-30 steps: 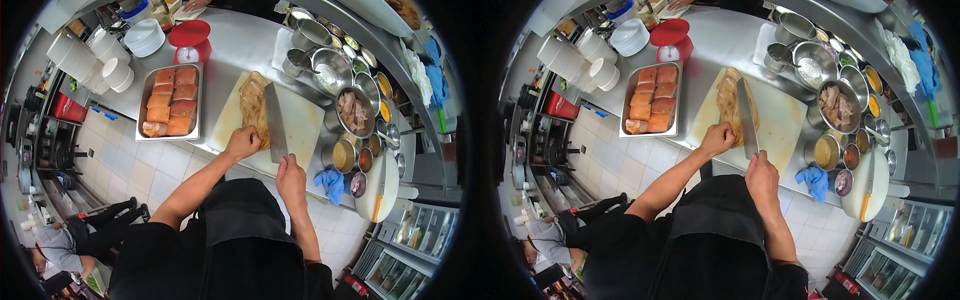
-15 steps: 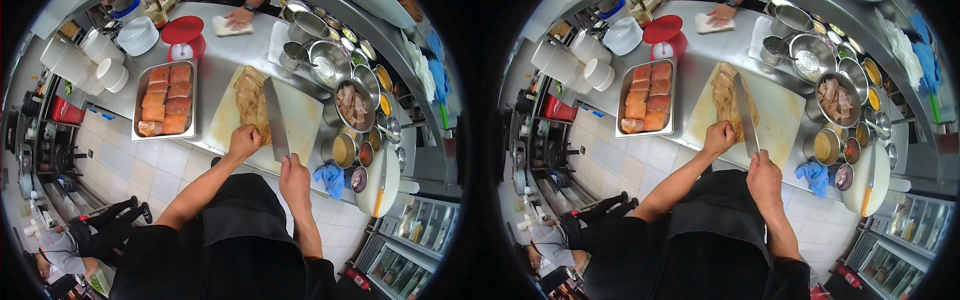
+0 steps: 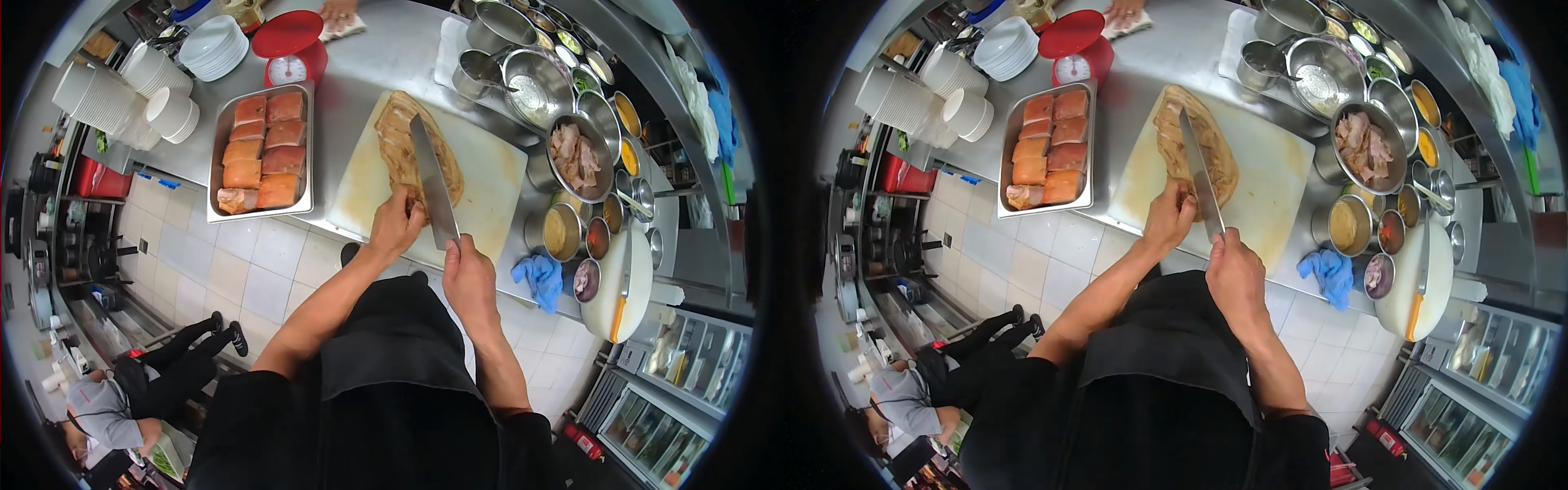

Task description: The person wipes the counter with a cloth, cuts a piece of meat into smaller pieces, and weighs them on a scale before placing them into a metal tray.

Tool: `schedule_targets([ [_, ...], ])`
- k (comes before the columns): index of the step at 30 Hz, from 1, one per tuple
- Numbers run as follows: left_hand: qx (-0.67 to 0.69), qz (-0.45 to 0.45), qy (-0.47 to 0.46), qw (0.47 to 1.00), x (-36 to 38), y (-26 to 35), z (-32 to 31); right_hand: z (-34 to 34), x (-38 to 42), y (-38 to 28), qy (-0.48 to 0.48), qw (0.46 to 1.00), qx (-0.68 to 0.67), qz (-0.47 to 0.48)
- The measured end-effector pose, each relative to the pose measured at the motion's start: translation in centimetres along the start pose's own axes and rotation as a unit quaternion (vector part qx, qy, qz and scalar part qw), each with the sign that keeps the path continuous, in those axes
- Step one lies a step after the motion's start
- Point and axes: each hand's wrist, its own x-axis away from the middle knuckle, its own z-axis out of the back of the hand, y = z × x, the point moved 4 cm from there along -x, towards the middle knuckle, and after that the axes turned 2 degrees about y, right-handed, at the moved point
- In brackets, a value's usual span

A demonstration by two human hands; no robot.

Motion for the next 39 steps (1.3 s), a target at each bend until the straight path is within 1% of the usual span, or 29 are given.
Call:
schedule_targets([
  [1, 0.0, -0.001, -0.004, 1.0, 0.0, 0.1, 0.1, 0.0, 0.1, 0.0, 0.002, 1.0, 0.0, -0.003],
  [3, -0.019, -0.057, -0.031, 0.998, -0.3, 0.4, 0.5, -0.1, 0.2, 0.0, 0.003, 1.0, 0.007, -0.008],
  [4, -0.02, -0.057, -0.035, 0.998, -0.5, 0.1, 0.8, -0.2, 0.2, 0.0, 0.005, 1.0, 0.005, -0.011],
  [6, 0.044, 0.017, -0.134, 0.99, -1.1, -1.2, 0.7, -0.3, 0.2, 0.1, 0.008, 1.0, 0.011, -0.007],
  [7, 0.043, 0.016, -0.138, 0.989, -1.4, -1.5, 1.2, -0.4, 0.2, 0.2, 0.009, 1.0, 0.011, -0.011],
  [9, 0.008, -0.029, -0.193, 0.981, -1.7, -1.4, 1.6, -0.5, 0.2, 0.3, 0.017, 1.0, 0.016, -0.01],
  [10, 0.008, -0.029, -0.196, 0.98, -1.7, -1.2, 1.5, -0.5, 0.1, 0.4, 0.018, 1.0, 0.016, -0.014],
  [12, -0.012, -0.066, -0.219, 0.973, -1.5, -0.4, 1.5, -0.4, 0.0, 1.0, -0.001, 0.998, 0.038, -0.055],
  [13, -0.012, -0.066, -0.221, 0.973, -1.5, 0.7, 1.5, -0.3, -0.1, 1.2, -0.001, 0.998, 0.038, -0.057],
  [15, -0.104, -0.014, -0.235, 0.966, -1.5, 2.2, 0.7, 0.0, -0.3, 2.0, 0.009, 0.996, 0.066, -0.064],
  [16, -0.104, -0.015, -0.237, 0.966, -1.5, 2.3, -0.1, 0.1, -0.5, 2.7, 0.01, 0.996, 0.066, -0.065],
  [18, -0.157, -0.038, -0.209, 0.965, -1.7, 2.1, -1.4, 0.1, -0.7, 4.7, 0.017, 0.991, 0.092, -0.094],
  [19, -0.156, -0.04, -0.213, 0.964, -1.9, 1.9, -1.9, 0.3, -0.8, 5.8, 0.034, 0.992, 0.055, -0.108],
  [21, -0.201, -0.1, -0.158, 0.961, -2.5, 3.0, -2.3, 0.6, -0.7, 6.9, 0.037, 0.992, 0.036, -0.115],
  [22, -0.2, -0.105, -0.164, 0.96, -2.6, 3.7, -2.4, 0.9, -0.6, 7.3, 0.037, 0.992, 0.016, -0.118],
  [23, -0.218, -0.065, -0.197, 0.954, -2.6, 4.1, -2.2, 0.9, -0.3, 7.4, 0.06, 0.993, -0.004, -0.103],
  [24, -0.238, -0.027, -0.227, 0.944, -2.6, 4.6, -2.2, 1.0, 0.0, 7.6, 0.069, 0.992, -0.005, -0.107],
  [25, -0.238, -0.034, -0.231, 0.943, -2.7, 4.8, -2.5, 1.1, 0.4, 7.7, 0.087, 0.989, -0.03, -0.118],
  [26, -0.238, -0.118, -0.183, 0.947, -2.7, 5.7, -2.7, 1.3, 0.8, 7.9, 0.103, 0.985, -0.055, -0.128],
  [27, -0.234, -0.201, -0.131, 0.942, -2.7, 6.6, -2.8, 1.6, 1.2, 8.2, 0.096, 0.982, -0.073, -0.146],
  [28, -0.235, -0.205, -0.133, 0.941, -2.8, 6.6, -3.4, 1.9, 1.5, 8.4, 0.1, 0.981, -0.074, -0.147],
  [30, -0.297, -0.229, -0.197, 0.906, -3.0, 6.3, -5.4, 2.2, 1.8, 8.8, 0.078, 0.973, -0.13, -0.175],
  [34, -0.337, -0.267, -0.181, 0.884, -3.4, 4.4, -7.3, 1.5, 2.2, 9.8, 0.071, 0.971, -0.145, -0.176],
  [36, -0.209, -0.312, -0.182, 0.909, -3.5, 4.3, -6.5, 1.2, 1.9, 10.0, 0.092, 0.981, -0.098, -0.142],
  [37, -0.216, -0.315, -0.178, 0.907, -3.9, 4.2, -6.4, 1.0, 1.8, 10.0, 0.094, 0.981, -0.104, -0.136],
  [39, -0.192, -0.347, -0.154, 0.905, -3.4, 4.1, -6.4, 0.4, 2.3, 10.0, 0.077, 0.987, -0.037, -0.137],
])
